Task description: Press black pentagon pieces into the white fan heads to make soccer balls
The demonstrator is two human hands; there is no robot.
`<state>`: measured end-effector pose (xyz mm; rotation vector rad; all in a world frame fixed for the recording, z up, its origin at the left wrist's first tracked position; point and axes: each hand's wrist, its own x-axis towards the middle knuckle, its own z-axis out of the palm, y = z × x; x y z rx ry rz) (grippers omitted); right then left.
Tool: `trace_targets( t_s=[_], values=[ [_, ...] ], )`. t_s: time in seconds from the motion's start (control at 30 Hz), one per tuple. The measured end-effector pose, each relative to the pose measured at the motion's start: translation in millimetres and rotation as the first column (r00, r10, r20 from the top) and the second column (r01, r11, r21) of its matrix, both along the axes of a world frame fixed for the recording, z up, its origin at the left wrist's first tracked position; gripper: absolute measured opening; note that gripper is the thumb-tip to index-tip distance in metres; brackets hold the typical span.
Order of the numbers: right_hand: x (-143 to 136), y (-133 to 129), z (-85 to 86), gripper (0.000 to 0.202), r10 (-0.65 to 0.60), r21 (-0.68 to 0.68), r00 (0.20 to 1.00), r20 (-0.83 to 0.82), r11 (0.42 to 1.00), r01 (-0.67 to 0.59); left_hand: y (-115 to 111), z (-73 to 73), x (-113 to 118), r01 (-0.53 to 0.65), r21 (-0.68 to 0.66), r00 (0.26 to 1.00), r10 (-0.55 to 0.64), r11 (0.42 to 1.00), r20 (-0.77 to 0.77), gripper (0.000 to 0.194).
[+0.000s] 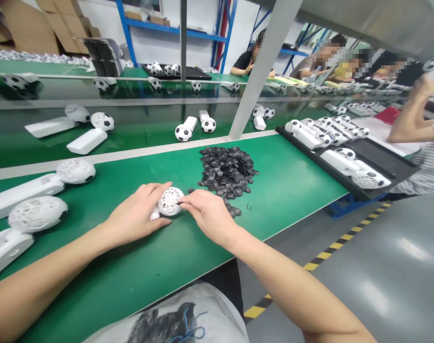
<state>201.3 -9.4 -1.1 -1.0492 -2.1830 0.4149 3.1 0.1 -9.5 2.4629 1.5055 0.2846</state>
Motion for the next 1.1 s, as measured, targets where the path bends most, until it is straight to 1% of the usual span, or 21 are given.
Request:
trace_targets(
  t_s=[0.13,0.2,0.27,0.37,0.43,0.47,0.53,0.57,0.6,0.67,0.7,0.73,0.8,0.83,0.9,1.0,1.1],
  values=[
    [0,0,-5.1,0.01,-0.029,0.079,0.998,0.063,0.997,0.024,0,1.4,0,-0.006,-0.02,1.0,0.006,1.0,0.025,0.073],
    [-1,0,-4.3,0.012,-0.031,0.15,0.99,0.138,0.989,0.01,0,2.6,-1,-0.011,-0.034,0.999,0.012,0.999,0.036,0.073],
    [-3,-2,-1.0,0.017,-0.01,0.235,0.965,0.263,0.97,-0.054,0,3.6,0,-0.018,-0.046,0.998,0.02,0.999,0.052,0.075],
    [-10,-4,5.9,0.027,0.014,0.323,0.883,0.47,0.928,-0.186,0,4.3,1,-0.035,-0.063,0.997,0.04,0.997,0.069,0.075],
    [-15,-4,8.4,0.029,0.021,0.346,0.842,0.538,0.906,-0.244,-1,4.0,2,-0.05,-0.062,0.996,0.054,0.997,0.071,0.072],
    [-17,-3,8.3,0.028,0.025,0.348,0.838,0.545,0.903,-0.253,-1,3.8,2,-0.057,-0.061,0.996,0.061,0.997,0.071,0.069],
    [-19,-1,5.0,0.025,0.039,0.326,0.872,0.489,0.919,-0.224,-1,3.7,2,-0.068,-0.059,0.994,0.073,0.996,0.078,0.065],
    [-19,0,1.8,0.022,0.045,0.298,0.906,0.421,0.936,-0.185,-1,3.9,2,-0.073,-0.06,0.993,0.078,0.995,0.085,0.064],
    [-19,1,-2.1,0.017,0.043,0.254,0.943,0.329,0.958,-0.132,-1,4.3,3,-0.08,-0.06,0.992,0.085,0.995,0.092,0.063],
    [-17,4,-11.2,0.007,0.008,0.113,0.994,0.111,0.993,-0.021,-1,5.9,3,-0.087,-0.06,0.99,0.093,0.994,0.107,0.062],
    [-16,5,-15.6,0.012,-0.017,0.022,1.0,0.011,1.0,0.016,-1,6.9,4,-0.089,-0.06,0.989,0.095,0.994,0.11,0.061],
    [-14,6,-19.6,0.022,-0.029,-0.075,0.997,-0.066,0.997,0.024,-1,7.9,4,-0.089,-0.062,0.989,0.096,0.994,0.111,0.061],
    [-13,8,-25.4,0.039,-0.003,-0.23,0.988,-0.157,0.973,-0.033,-1,9.5,5,-0.087,-0.068,0.989,0.094,0.994,0.112,0.059],
    [-12,9,-27.0,0.044,0.024,-0.274,0.982,-0.185,0.959,-0.075,-1,9.9,5,-0.089,-0.071,0.989,0.097,0.994,0.112,0.057],
    [-11,12,-27.6,0.046,0.055,-0.308,0.974,-0.218,0.944,-0.122,-1,10.0,5,-0.104,-0.079,0.988,0.112,0.991,0.107,0.057],
    [-13,13,-24.5,0.041,0.031,-0.297,0.978,-0.205,0.951,-0.092,0,9.3,5,-0.133,-0.098,0.985,0.142,0.986,0.094,0.057],
    [-16,12,-21.5,0.04,0.011,-0.291,0.988,-0.154,0.955,-0.056,1,9.7,6,-0.123,-0.112,0.986,0.134,0.986,0.096,0.054]
  ],
)
